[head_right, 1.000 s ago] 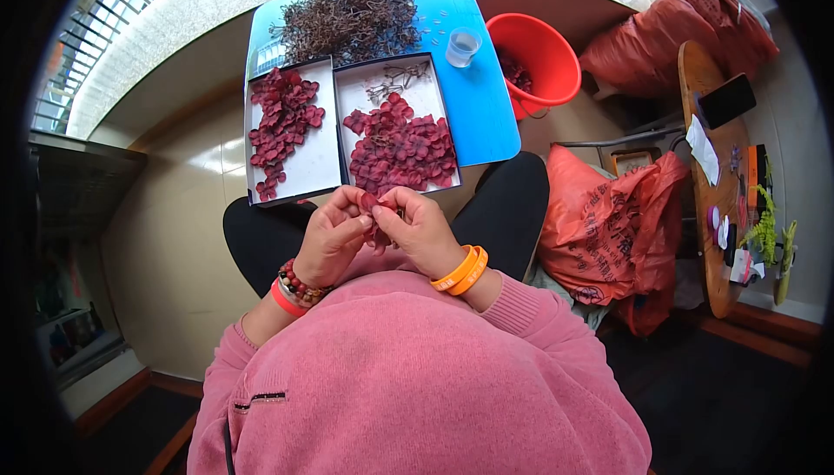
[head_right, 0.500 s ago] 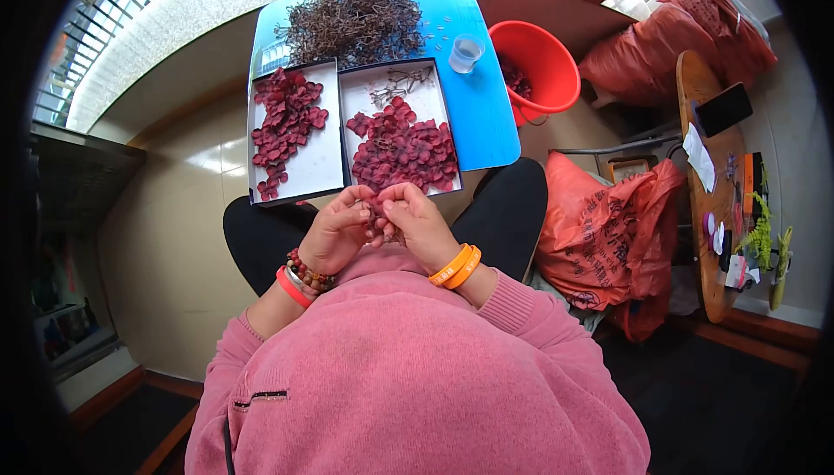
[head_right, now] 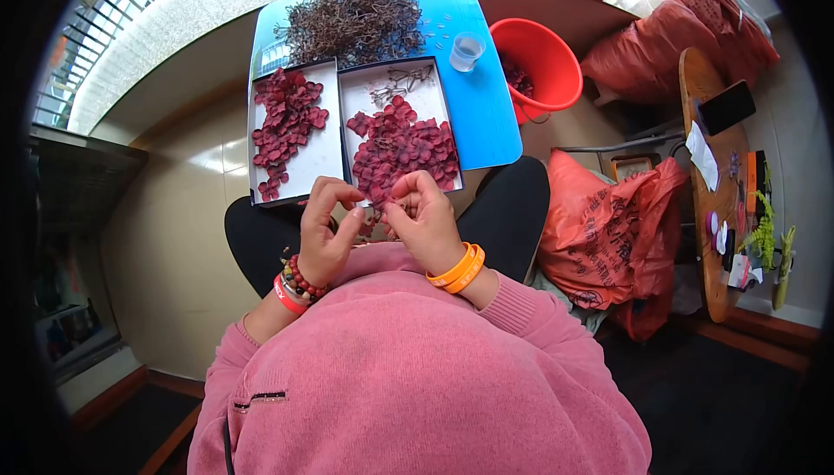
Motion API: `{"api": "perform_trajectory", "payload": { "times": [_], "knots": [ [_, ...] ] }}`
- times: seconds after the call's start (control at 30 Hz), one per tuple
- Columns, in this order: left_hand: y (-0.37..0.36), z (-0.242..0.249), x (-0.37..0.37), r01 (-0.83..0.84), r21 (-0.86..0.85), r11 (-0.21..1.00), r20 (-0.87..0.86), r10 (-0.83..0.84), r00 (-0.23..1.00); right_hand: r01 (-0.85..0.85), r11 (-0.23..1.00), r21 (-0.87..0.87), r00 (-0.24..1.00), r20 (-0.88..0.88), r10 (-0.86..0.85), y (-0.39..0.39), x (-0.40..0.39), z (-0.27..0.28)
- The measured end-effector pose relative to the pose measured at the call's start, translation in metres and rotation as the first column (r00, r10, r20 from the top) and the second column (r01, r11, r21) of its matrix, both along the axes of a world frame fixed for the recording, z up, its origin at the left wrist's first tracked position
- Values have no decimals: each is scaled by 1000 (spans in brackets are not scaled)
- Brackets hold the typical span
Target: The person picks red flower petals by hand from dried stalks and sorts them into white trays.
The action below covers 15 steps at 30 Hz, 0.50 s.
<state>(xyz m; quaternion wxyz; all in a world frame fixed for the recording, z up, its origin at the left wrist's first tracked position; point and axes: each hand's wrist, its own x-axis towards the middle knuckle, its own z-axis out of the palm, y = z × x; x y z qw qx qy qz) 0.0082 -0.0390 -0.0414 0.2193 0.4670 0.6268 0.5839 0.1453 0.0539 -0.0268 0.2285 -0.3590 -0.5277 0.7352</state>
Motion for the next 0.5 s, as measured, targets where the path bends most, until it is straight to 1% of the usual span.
{"api": "perform_trajectory", "payload": {
  "times": [0.03, 0.07, 0.13, 0.17, 0.23, 0.27, 0.33, 0.37, 0.43, 0.47, 0.5],
  "knots": [
    [1, 0, 0, 26, -32, 999, -66, -28, 997, 0, 1000, 2, 1000, 0, 0, 0, 0, 0],
    [2, -4, 0, 51, -49, 997, -93, -55, 994, -10, 1000, 9, 1000, 0, 10, 0, 0, -1],
    [2, -10, 0, 89, -70, 994, -94, -95, 991, -22, 999, 25, 1000, 2, 22, 1, 2, -5],
    [2, -12, 0, 109, -80, 991, -94, -116, 989, -12, 1000, -11, 1000, -14, 12, 1, 3, -5],
    [1, -18, 3, 165, -146, 975, 103, -151, 983, -1, 997, -83, 999, -50, -3, 2, 3, -3],
    [0, -20, 3, 195, -174, 965, 199, -160, 967, -21, 998, -67, 999, -48, 18, 2, 3, -3],
    [0, -22, 4, 194, -141, 971, 207, -163, 965, -57, 998, -32, 998, -42, 55, 3, 5, -4],
    [0, -23, 4, 195, -125, 973, 211, -166, 963, -108, 993, 39, 991, -71, 111, 2, 6, -8],
    [0, -31, 4, 217, -167, 962, 414, -131, 901, -206, 961, 182, 967, -115, 229, 0, 6, -15],
    [-1, -34, 4, 230, -185, 955, 508, -107, 854, -222, 957, 184, 960, -129, 248, -2, 7, -15],
    [-1, -32, 4, 242, -183, 953, 552, -104, 827, -209, 949, 237, 970, -76, 232, -3, 6, -12]
  ]
}}
